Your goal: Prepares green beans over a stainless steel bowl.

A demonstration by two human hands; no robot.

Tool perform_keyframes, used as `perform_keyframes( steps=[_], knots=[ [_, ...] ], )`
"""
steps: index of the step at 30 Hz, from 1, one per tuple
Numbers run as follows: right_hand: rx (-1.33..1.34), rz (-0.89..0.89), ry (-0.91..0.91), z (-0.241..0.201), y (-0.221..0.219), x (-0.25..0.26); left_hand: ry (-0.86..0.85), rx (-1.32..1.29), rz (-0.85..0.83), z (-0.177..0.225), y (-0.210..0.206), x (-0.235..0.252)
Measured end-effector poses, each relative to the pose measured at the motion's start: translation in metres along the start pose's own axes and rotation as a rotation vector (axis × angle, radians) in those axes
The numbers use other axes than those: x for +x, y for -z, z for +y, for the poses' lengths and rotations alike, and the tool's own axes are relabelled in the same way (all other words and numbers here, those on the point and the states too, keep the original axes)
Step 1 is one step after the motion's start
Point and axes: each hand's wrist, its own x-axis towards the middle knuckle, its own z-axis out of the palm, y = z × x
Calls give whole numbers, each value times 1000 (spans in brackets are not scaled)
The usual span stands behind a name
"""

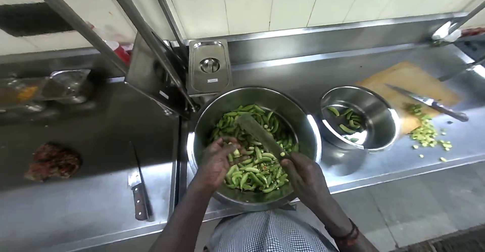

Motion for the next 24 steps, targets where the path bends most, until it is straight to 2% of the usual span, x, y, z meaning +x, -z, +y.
perform_keyframes(
  steps=[2,4,6,8,11,15,18,20,24],
  knots=[
    [-17,-24,-62,-3,3,0,3,466,-6,3,-4,2],
    [-13,-29,-100,-4,2,-1,27,972,-165,7,-14,6],
    [-9,-17,-96,-3,0,-2,34,1361,-371,-2,-25,19],
    [-3,-3,-78,-2,0,-2,9,1639,-530,-25,-29,39],
    [14,14,-81,0,2,-3,41,1894,-615,-48,-34,58],
    [32,13,-125,6,7,-6,125,1945,-689,-54,-35,67],
    [60,3,-154,11,9,-8,108,1873,-672,-52,-24,65],
    [90,-3,-166,12,10,-8,70,1713,-608,-40,-16,58],
    [202,-64,-218,13,12,-6,-27,1187,-417,-12,-3,35]
  ],
)
